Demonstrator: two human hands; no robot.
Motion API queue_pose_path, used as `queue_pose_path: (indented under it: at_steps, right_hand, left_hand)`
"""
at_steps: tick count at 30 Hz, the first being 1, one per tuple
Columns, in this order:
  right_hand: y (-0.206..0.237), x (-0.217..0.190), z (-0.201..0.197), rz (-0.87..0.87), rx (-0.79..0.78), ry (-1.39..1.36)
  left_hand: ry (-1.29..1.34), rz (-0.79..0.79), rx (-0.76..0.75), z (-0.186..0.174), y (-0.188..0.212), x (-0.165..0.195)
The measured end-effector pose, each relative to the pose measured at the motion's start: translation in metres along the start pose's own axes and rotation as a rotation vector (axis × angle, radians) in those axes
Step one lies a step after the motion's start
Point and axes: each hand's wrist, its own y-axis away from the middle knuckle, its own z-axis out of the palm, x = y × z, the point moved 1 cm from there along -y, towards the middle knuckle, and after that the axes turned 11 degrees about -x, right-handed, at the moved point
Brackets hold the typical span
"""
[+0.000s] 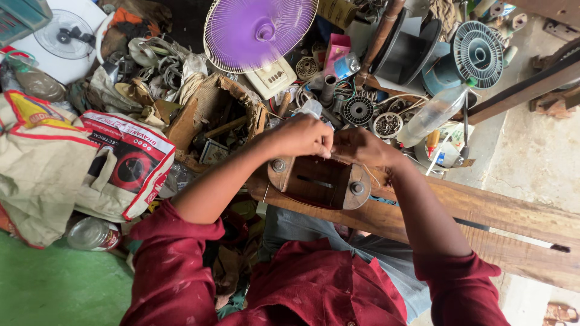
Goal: The person secures a thin white wire to a wooden jig, then winds red copper wire around a cylindrical core mounted on the jig. The person uses a pair of scissors to cut the wire and continues winding the copper wire by hand.
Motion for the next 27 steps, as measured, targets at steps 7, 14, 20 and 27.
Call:
queue_pose_path:
  at_steps: [7, 14, 20, 27]
  right_hand:
    - [0.001, 0.005, 0.020, 0.136, 0.130, -0.374]
    - [-0.004, 0.003, 0.023, 0.161, 0.189, -0.342]
    - [0.001, 0.003, 0.024, 0.091, 0.282, -0.240]
    - [0.003, -0.003, 0.024, 0.117, 0.360, -0.107]
  left_hand:
    - [0.485, -0.044, 0.003, -0.009, 0.000, -0.019]
    - [0.559, -0.033, 0.016, 0.010, -0.007, -0.041]
    - [0.769, 0.262, -0.022, 0.033, -0.021, -0.072]
    - [0.740, 0.166, 0.015, 0.045, -0.026, -0.087]
